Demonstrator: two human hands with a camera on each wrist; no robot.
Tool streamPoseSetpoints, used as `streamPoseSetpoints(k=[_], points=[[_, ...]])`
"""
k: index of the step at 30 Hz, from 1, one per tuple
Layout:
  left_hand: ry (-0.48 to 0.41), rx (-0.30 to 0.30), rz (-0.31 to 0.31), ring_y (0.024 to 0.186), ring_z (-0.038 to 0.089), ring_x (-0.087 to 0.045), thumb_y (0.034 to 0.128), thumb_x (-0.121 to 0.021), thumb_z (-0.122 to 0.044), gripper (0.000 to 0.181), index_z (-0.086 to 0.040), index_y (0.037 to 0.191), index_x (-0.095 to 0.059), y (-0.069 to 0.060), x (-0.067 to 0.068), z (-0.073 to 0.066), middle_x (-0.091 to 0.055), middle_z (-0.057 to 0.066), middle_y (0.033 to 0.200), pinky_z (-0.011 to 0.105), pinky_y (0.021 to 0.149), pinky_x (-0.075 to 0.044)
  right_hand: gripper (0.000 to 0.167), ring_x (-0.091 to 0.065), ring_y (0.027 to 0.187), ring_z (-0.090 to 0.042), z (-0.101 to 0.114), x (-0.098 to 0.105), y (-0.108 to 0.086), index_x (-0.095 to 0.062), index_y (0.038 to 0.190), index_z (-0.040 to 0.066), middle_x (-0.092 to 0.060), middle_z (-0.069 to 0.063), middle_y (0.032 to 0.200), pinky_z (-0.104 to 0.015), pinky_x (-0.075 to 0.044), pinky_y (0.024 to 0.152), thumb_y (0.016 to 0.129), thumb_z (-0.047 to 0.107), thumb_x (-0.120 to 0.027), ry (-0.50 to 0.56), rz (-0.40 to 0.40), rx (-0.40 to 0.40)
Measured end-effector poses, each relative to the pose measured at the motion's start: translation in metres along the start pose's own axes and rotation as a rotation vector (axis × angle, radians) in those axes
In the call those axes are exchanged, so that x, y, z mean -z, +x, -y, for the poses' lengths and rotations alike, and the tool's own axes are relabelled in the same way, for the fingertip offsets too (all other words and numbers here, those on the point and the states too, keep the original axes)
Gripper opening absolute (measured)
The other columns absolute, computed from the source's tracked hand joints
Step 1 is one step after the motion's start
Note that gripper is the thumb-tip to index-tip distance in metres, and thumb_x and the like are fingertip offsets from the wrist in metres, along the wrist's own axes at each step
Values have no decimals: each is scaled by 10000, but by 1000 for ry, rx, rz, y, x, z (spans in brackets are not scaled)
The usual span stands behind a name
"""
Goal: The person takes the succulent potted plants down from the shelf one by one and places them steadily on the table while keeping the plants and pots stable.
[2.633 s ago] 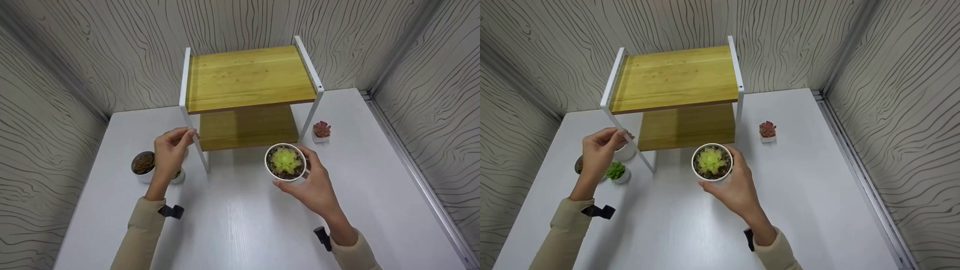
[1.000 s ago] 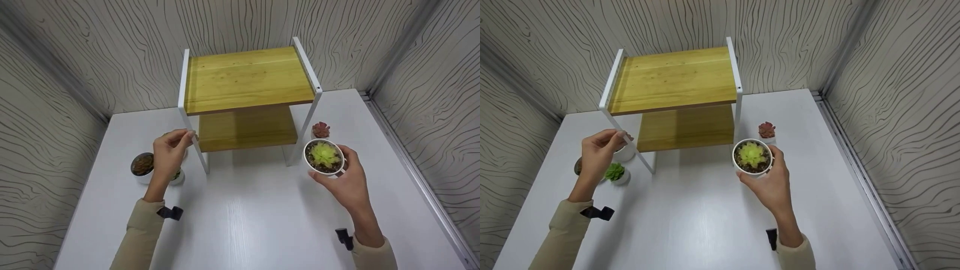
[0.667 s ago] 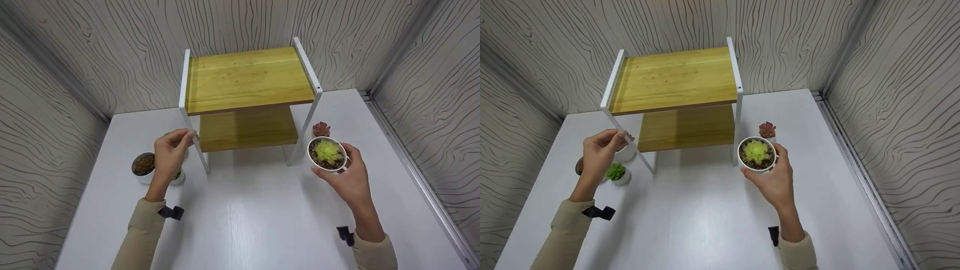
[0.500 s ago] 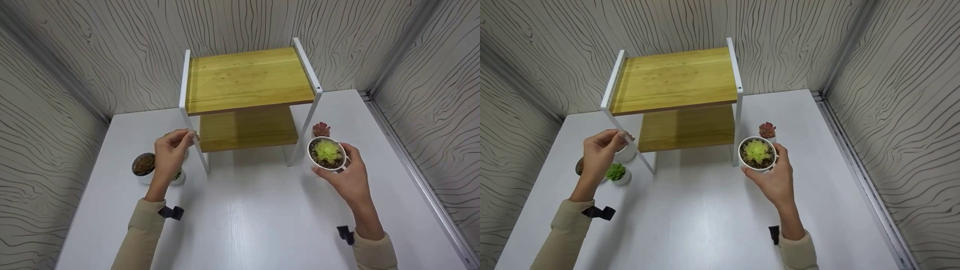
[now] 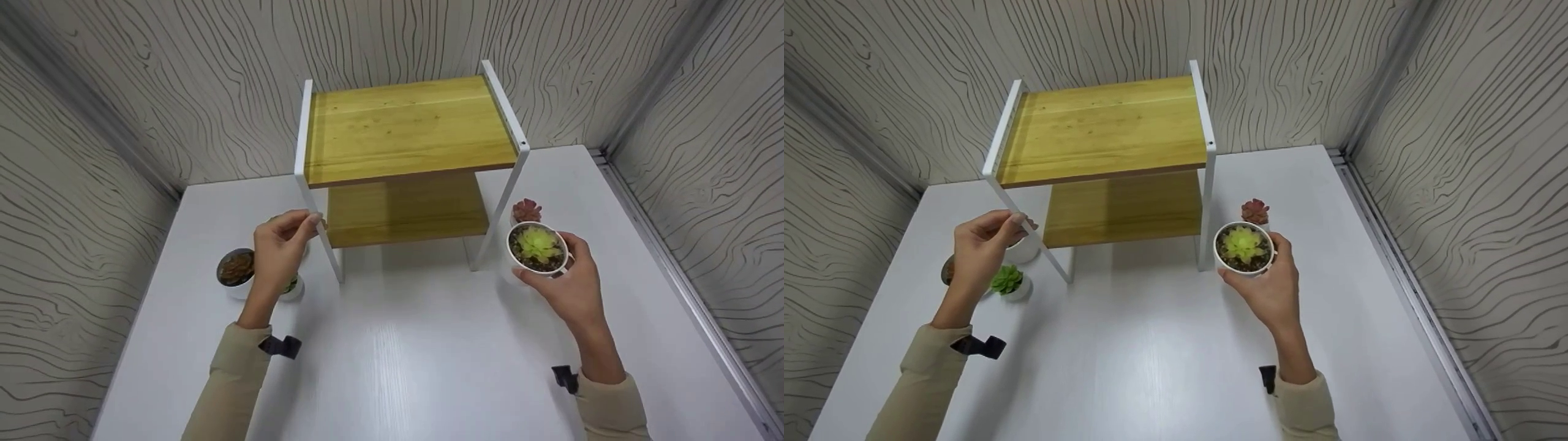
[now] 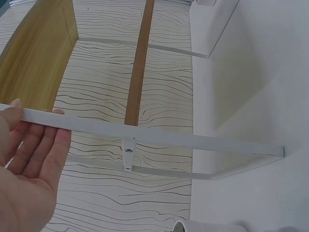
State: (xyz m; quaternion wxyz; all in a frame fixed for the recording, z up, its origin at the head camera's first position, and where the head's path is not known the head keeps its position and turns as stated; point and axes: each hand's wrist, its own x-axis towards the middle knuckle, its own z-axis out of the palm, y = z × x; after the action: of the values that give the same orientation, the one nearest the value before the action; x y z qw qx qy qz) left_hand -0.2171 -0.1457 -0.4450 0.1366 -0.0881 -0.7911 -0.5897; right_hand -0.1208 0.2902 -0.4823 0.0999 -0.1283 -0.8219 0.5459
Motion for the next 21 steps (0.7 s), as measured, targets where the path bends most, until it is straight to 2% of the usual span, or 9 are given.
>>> streamPoseSetpoints(k=[7,18,20,21], points=[[8,29,3,862,52,-764,1001,-727,-156,164,-34,1079,-805,0,0,-1,-786,137,1026,232,838,-641,1006,-405,1463,-371,-9,1,7,-287,1572,-33,-402,-239,1576,-597,-410,1199,796,94,-915,2,12,1],[10,30,5,868,63,-768,997,-736,-183,170,-52,1078,-809,1,0,0,-783,168,1041,229,835,-641,1039,-392,1477,-411,-22,1,17,-262,1586,-41,-392,-271,1587,-651,-369,1221,797,124,-919,-23,6,-22],[17,33,5,874,75,-769,998,-737,-194,174,-59,1079,-810,2,0,0,-784,149,1039,227,835,-640,1042,-394,1475,-411,-25,1,18,-260,1589,-38,-395,-271,1587,-652,-363,1223,799,131,-918,-26,5,-26],[19,29,4,883,123,-780,997,-737,-189,171,-55,1075,-810,2,0,0,-785,138,1033,227,832,-641,1043,-398,1473,-409,-26,0,19,-262,1587,-40,-399,-270,1586,-646,-362,1223,796,131,-920,-23,1,-27]])
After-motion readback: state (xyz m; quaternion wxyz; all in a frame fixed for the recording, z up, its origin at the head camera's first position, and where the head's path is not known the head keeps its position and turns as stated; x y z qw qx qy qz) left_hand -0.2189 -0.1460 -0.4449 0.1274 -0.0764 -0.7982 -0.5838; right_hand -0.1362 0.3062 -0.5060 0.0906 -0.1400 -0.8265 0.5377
